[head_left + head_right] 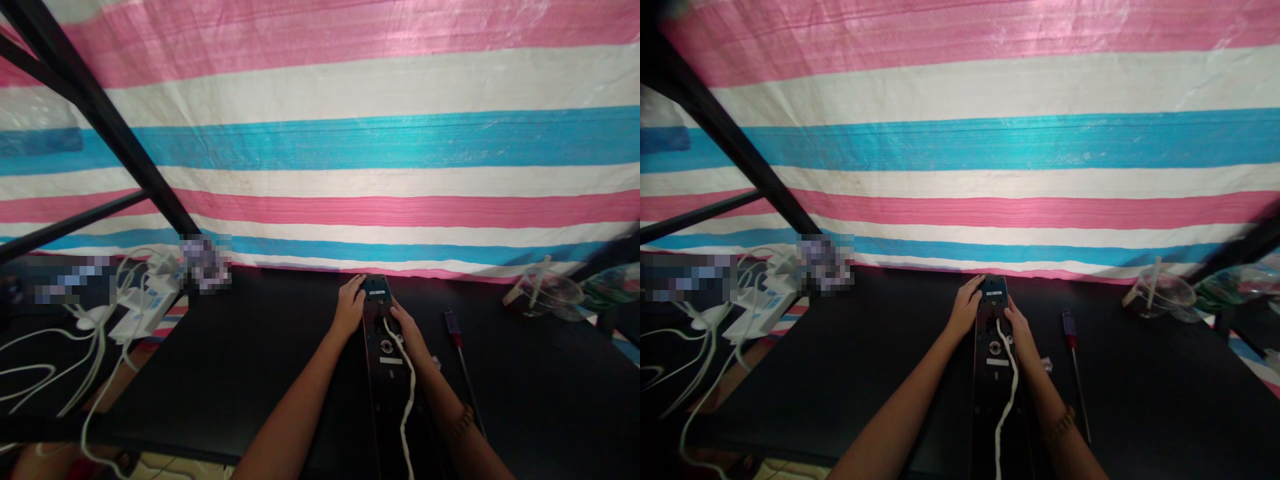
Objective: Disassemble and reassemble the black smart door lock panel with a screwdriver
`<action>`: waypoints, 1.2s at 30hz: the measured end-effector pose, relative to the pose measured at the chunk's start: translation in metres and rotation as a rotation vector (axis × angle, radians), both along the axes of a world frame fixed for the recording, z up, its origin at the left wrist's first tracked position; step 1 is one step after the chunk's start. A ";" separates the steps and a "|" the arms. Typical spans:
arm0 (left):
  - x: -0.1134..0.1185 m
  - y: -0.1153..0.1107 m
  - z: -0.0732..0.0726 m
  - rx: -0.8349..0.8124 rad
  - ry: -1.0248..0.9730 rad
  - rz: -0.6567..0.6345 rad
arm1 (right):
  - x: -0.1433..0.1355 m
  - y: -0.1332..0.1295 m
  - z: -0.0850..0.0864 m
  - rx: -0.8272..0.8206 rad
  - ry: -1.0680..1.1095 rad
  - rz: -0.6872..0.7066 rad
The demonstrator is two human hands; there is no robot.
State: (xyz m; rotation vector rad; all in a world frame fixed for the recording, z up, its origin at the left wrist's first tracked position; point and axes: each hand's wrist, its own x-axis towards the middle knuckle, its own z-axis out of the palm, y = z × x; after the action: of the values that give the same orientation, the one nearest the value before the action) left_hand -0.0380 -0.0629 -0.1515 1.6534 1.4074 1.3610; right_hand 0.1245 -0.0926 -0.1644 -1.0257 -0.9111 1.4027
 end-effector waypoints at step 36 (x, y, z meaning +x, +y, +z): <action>-0.003 0.005 -0.007 -0.036 0.135 -0.016 | 0.001 0.004 -0.007 -0.069 -0.029 -0.030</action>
State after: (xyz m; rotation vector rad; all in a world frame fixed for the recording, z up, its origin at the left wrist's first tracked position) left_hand -0.0411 -0.0578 -0.1585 1.7575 1.4825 1.2281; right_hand 0.1259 -0.0882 -0.1713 -1.1103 -0.8704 1.4057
